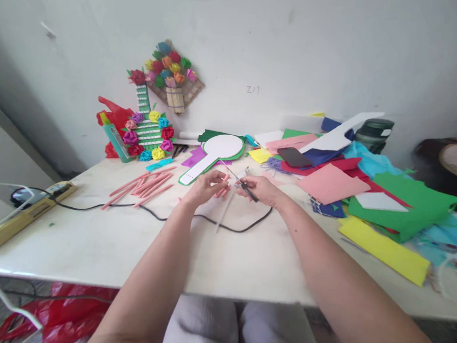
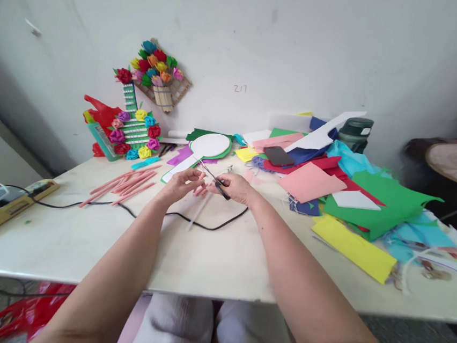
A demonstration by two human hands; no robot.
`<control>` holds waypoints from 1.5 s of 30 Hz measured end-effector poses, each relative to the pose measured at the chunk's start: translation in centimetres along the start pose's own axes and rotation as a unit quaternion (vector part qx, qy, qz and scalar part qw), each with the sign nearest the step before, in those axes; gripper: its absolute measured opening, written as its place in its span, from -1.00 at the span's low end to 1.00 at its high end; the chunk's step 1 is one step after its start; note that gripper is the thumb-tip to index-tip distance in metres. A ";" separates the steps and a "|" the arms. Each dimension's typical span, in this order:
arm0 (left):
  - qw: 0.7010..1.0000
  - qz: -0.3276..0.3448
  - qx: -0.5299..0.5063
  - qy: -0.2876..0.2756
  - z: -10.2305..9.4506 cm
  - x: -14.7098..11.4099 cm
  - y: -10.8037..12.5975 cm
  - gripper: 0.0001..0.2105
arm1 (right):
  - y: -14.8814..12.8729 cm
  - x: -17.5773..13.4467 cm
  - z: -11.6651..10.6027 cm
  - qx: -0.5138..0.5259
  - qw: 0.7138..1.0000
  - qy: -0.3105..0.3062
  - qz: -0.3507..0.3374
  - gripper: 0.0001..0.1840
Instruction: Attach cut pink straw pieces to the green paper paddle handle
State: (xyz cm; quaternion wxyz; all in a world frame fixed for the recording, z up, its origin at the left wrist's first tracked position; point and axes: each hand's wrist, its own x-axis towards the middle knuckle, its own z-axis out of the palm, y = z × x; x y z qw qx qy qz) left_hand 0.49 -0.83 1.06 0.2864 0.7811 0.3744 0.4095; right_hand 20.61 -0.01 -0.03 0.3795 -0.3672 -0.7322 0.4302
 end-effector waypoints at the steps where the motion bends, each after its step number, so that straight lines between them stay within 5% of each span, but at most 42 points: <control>1: 1.000 0.003 -0.004 -0.002 0.0 0.0 0.0 -0.71 | -0.1 -0.1 0.0 -0.003 1.000 -0.008 0.000 -0.62; 8: 1.000 0.022 0.003 -0.011 0.0 0.1 -0.3 -0.74 | -0.3 -0.3 0.0 -0.043 0.998 -0.040 -0.023 -0.61; 26: 0.987 0.001 -0.145 -0.064 0.0 0.1 -1.3 -0.72 | -1.4 -0.9 -0.9 -0.308 0.948 0.012 -0.078 -0.59; 45: 0.985 -0.039 -0.147 -0.082 -0.4 -0.2 -0.4 -0.70 | -1.4 -1.0 -0.8 -0.320 0.944 0.028 -0.072 -0.55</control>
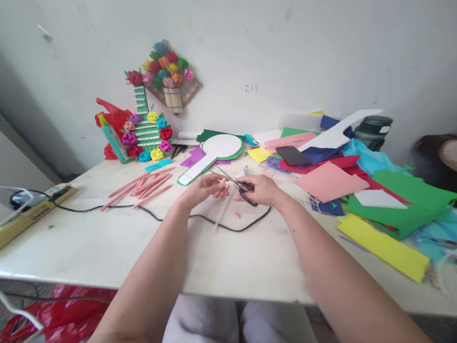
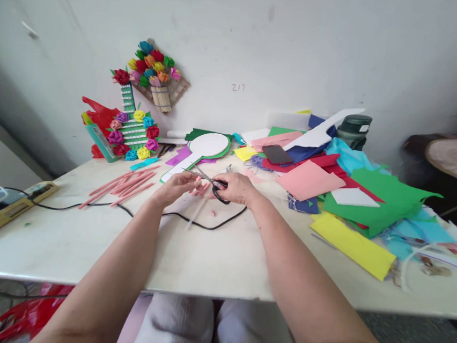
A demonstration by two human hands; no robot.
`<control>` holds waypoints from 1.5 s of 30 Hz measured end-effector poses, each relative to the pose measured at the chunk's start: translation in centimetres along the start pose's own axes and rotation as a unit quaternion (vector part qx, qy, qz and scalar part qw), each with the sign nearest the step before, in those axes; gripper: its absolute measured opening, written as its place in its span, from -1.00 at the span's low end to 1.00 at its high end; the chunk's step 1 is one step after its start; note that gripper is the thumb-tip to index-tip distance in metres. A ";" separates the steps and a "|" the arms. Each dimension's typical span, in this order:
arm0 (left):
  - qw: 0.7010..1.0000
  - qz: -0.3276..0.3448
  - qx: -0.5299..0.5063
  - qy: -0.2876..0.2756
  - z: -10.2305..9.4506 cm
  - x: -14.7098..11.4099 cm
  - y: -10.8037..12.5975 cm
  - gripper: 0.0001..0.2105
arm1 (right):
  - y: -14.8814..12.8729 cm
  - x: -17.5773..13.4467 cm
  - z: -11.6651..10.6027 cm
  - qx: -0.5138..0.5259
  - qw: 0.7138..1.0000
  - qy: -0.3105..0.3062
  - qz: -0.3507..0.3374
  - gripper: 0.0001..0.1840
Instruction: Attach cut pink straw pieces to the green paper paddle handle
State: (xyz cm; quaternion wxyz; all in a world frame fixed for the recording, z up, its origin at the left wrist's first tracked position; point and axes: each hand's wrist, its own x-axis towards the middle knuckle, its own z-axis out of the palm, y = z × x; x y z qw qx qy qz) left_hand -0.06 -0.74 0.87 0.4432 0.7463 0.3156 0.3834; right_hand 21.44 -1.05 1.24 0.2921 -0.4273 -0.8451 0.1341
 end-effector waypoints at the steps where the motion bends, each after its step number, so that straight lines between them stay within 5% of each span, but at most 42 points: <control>1: 1.000 0.004 -0.002 -0.003 0.0 0.0 0.0 -0.70 | 0.0 0.0 0.0 0.003 1.000 0.000 0.000 -0.55; 16: 1.000 0.004 -0.007 -0.007 -0.5 -0.2 0.4 -0.70 | 0.1 0.2 0.2 0.068 0.998 0.007 0.006 -0.61; 23: 0.999 0.016 -0.032 -0.010 -0.3 -0.2 0.4 -0.69 | 0.2 0.4 0.5 0.170 0.985 0.024 0.024 -0.45; 34: 0.998 0.017 -0.057 -0.004 -0.3 -0.2 0.5 -0.73 | -1.3 -0.1 -0.7 -0.034 0.999 -0.006 0.029 -0.34; 45: 0.998 0.014 -0.060 0.031 -0.2 0.0 -0.3 -0.67 | -1.2 0.0 -0.4 -0.097 0.995 -0.017 0.020 -0.28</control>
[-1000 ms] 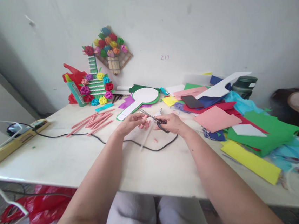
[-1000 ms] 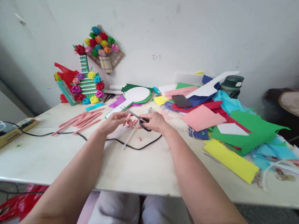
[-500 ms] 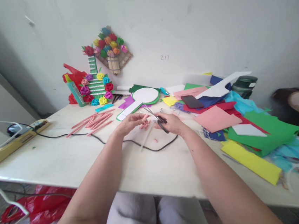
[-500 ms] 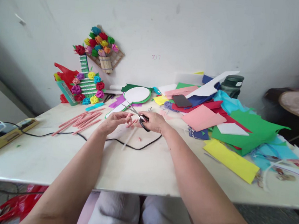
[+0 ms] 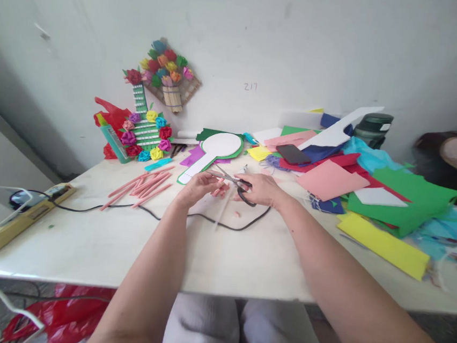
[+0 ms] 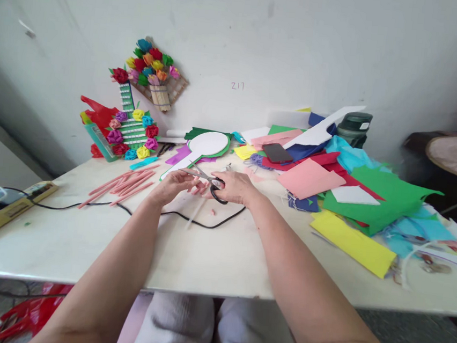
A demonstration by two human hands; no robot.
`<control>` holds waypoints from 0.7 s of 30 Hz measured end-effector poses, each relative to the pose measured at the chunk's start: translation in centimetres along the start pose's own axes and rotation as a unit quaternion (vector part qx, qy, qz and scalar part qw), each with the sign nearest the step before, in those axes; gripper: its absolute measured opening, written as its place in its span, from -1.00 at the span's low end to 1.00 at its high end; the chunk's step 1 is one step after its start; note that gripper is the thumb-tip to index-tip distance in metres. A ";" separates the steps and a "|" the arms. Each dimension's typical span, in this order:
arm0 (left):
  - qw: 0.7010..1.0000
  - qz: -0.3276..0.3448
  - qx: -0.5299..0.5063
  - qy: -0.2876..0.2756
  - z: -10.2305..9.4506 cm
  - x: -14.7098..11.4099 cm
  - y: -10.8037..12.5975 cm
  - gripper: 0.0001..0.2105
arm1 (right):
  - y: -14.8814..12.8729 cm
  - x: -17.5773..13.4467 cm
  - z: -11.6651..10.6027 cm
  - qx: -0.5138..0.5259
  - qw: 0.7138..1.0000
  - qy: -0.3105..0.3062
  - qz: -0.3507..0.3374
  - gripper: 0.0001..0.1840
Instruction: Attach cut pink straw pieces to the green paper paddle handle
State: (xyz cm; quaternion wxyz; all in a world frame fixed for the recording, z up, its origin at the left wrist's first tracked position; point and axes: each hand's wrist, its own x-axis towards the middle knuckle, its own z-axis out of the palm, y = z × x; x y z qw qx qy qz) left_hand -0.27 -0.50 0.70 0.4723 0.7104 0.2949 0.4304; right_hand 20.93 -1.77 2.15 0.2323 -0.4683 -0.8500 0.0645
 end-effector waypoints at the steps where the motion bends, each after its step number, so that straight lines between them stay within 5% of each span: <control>1: 1.000 0.001 0.001 0.000 0.0 0.0 0.0 -0.67 | 0.0 0.0 0.0 -0.001 1.000 0.000 -0.001 -0.29; 21: 0.998 -0.030 0.016 -0.048 -0.2 -0.1 0.2 -0.66 | 0.4 -0.1 0.2 0.043 0.999 -0.018 -0.011 -0.38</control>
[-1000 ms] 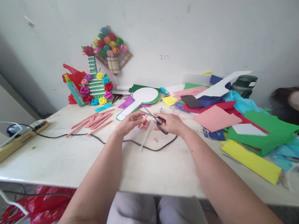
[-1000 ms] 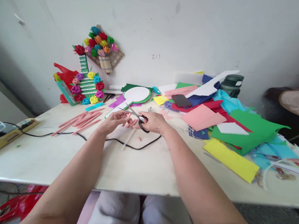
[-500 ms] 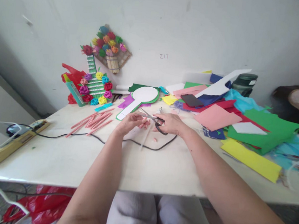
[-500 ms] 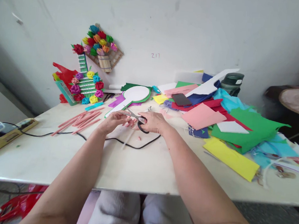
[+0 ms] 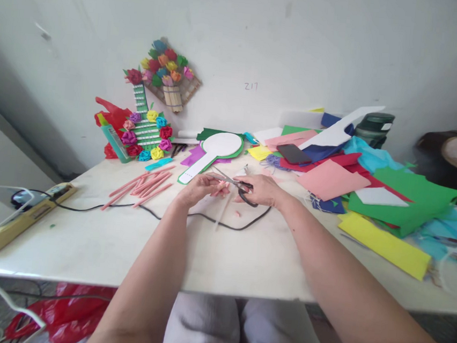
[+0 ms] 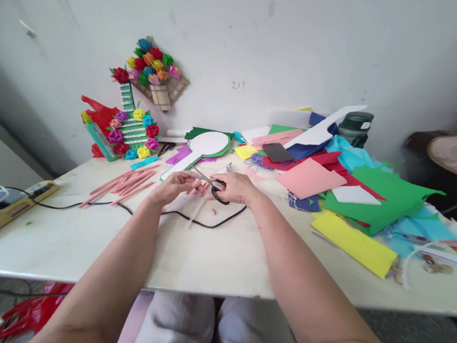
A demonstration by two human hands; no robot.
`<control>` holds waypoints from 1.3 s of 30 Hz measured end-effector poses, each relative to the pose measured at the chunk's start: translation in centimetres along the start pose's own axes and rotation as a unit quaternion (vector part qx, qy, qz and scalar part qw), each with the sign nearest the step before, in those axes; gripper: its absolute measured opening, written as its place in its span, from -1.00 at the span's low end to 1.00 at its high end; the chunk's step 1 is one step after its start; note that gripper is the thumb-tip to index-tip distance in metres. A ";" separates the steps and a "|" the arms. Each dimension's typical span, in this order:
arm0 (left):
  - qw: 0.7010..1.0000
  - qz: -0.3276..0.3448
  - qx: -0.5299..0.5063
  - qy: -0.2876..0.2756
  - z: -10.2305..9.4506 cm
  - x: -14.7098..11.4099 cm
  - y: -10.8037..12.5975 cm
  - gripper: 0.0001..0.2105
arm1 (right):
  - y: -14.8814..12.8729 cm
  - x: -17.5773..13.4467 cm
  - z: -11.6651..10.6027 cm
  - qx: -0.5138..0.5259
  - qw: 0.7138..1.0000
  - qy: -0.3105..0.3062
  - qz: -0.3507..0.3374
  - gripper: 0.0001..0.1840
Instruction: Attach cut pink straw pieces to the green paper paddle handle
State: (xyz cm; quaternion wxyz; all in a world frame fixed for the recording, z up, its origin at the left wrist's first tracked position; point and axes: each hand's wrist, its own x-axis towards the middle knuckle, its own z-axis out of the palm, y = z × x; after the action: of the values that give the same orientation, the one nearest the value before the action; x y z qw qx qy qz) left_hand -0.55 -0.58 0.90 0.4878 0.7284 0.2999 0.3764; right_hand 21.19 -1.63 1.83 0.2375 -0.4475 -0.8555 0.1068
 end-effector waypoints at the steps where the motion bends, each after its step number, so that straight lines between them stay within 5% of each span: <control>1: 1.000 0.000 0.002 0.000 0.0 0.0 0.0 -0.65 | 0.0 0.0 0.0 0.000 1.000 0.001 0.002 -0.39; 22: 1.000 -0.012 -0.009 0.010 -0.1 -0.1 0.2 -0.75 | 0.7 0.4 0.6 0.067 0.997 0.040 0.003 -0.52; 29: 1.000 -0.014 -0.010 0.021 -0.1 -0.1 0.1 -0.70 | 0.8 0.8 1.5 0.339 0.939 0.019 0.054 -0.47; 39: 0.983 0.066 -0.006 0.169 -0.6 0.3 -0.7 -0.83 | -1.6 0.3 0.5 0.433 0.894 -0.007 0.116 -0.57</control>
State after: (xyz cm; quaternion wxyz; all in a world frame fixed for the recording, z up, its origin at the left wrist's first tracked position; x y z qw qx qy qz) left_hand -0.90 0.19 0.50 0.4082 0.6700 0.3266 0.5270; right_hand 19.65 -2.29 2.11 0.3879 -0.3959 -0.6680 0.4965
